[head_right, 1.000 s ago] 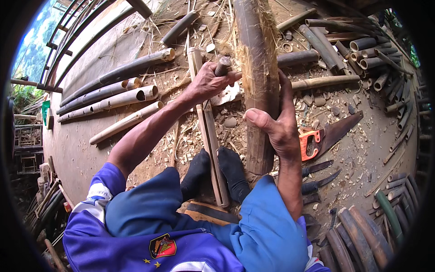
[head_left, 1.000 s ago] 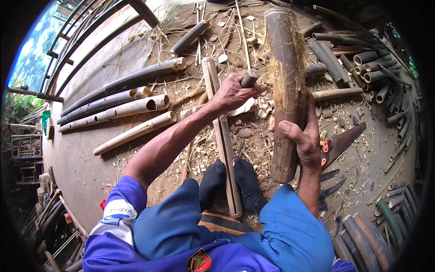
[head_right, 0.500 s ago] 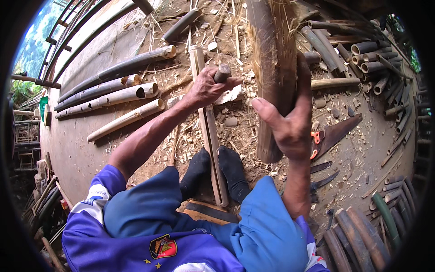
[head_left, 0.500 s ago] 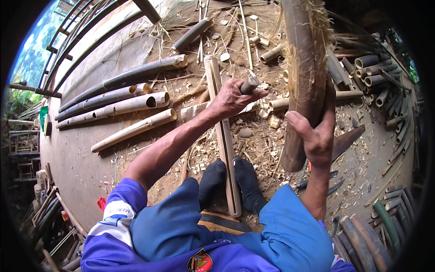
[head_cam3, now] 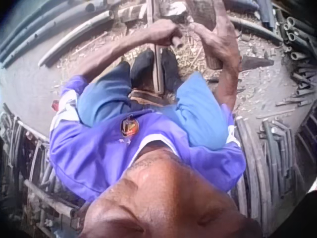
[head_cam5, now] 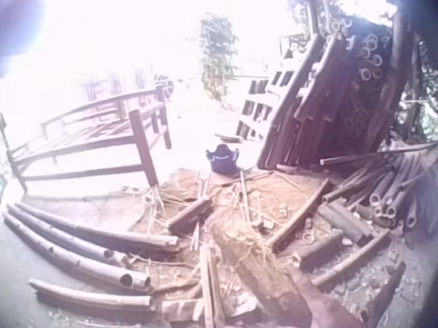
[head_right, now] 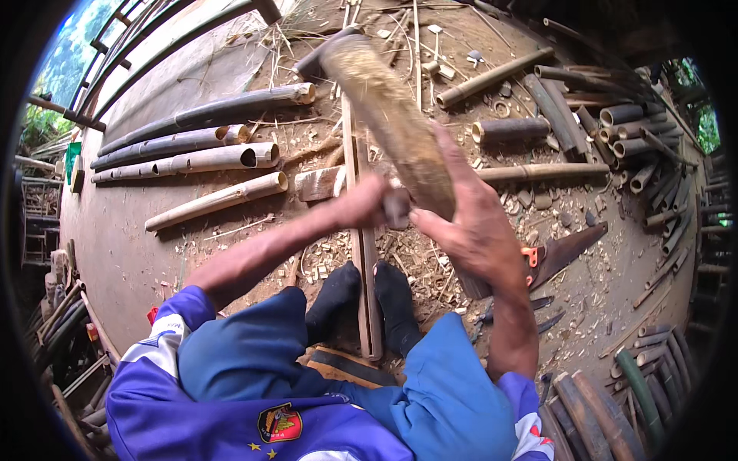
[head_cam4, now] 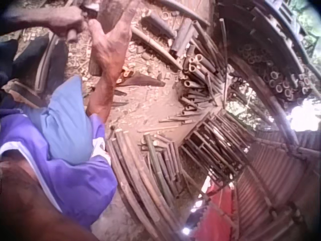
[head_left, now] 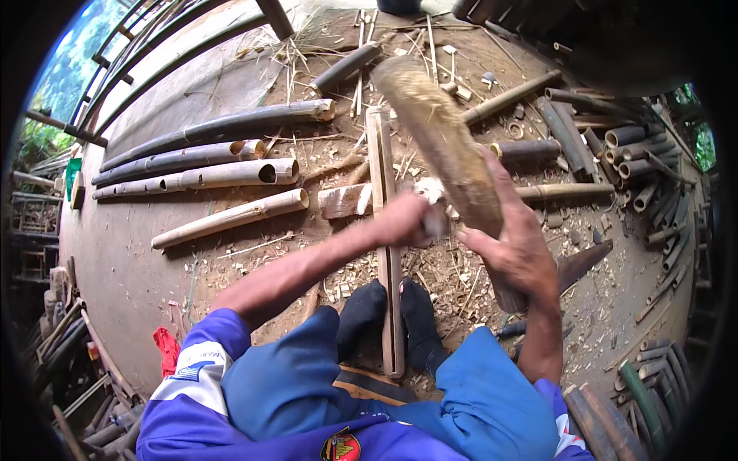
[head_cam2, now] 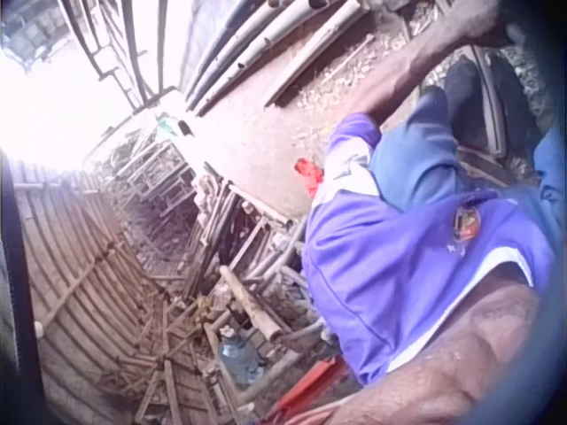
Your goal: The person saws a segment of bamboo and then uses a chisel and mallet to split it.
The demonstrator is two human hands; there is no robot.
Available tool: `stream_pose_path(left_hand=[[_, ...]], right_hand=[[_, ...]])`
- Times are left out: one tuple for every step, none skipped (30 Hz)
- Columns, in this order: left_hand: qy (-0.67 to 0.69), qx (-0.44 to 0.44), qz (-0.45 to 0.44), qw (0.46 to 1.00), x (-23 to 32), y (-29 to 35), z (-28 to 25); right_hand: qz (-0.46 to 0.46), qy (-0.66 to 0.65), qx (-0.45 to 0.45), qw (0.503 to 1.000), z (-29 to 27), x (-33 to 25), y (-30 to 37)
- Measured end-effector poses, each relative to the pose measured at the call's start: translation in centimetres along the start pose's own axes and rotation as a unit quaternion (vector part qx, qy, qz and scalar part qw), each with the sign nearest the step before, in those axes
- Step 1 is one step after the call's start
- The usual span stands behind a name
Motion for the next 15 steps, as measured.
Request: stream_pose_path(left_hand=[[-0.177,-0.093,0.030,0.979,2.0,1.1,1.6],[-0.147,-0.077,0.130,0.978,4.0,2.7,3.1],[-0.095,-0.026,0.156,0.983,5.1,3.8,3.0],[-0.037,0.023,0.185,0.982,6.3,4.6,2.3],[0.127,0.040,0.067,0.989,7.2,5.1,0.1],[0.221,0.159,0.115,0.955,7.1,5.3,-2.0],[0.238,0.239,0.179,0.924,4.1,5.2,-2.5],[0.306,0.292,0.099,0.901,2.3,5.1,-3.7],[0.382,0.351,0.021,0.855,0.5,5.2,-4.9],[0.451,0.410,-0.046,0.791,-1.2,5.5,-5.9],[0.514,0.466,-0.039,0.719,-4.0,6.3,-6.8],[0.562,0.494,-0.045,0.662,-4.2,6.8,-7.2],[0.593,0.502,-0.059,0.627,-4.8,7.1,-7.3],[0.624,0.507,-0.074,0.590,-5.3,7.2,-7.4],[0.627,0.517,-0.079,0.577,-5.7,7.3,-7.3]], right_hand=[[-0.008,-0.040,0.022,0.999,-0.3,0.2,0.4],[-0.058,-0.033,0.063,0.996,-0.9,-0.2,0.9],[-0.066,-0.077,0.096,0.990,-1.2,-0.1,1.1],[-0.068,-0.119,0.133,0.982,-1.3,0.0,1.6],[-0.032,-0.145,0.130,0.980,-1.2,-0.6,1.7],[-0.022,-0.143,0.136,0.980,-1.1,-0.7,1.9],[-0.019,-0.141,0.140,0.980,-1.2,-0.9,1.8],[-0.010,-0.136,0.148,0.980,-1.4,-0.9,2.0],[-0.017,-0.116,0.164,0.979,-1.4,-1.1,2.1],[-0.016,-0.110,0.154,0.982,-1.2,-1.2,2.0],[-0.019,-0.106,0.142,0.984,-0.8,-1.6,1.7],[-0.016,-0.096,0.136,0.986,-0.5,-1.6,1.5],[-0.015,-0.085,0.132,0.987,-0.4,-1.6,1.3],[-0.016,-0.074,0.128,0.989,-0.3,-1.8,1.0],[-0.012,-0.073,0.117,0.990,0.3,-2.8,0.7]])
Point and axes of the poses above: each hand's wrist, its own y-axis away from the middle knuckle, its own z-axis out of the palm, x = y × z, the point moved 3 cm from there along -y, towards the middle knuckle, and after that the axes turned 9 degrees about -y, right-handed, at the moved point
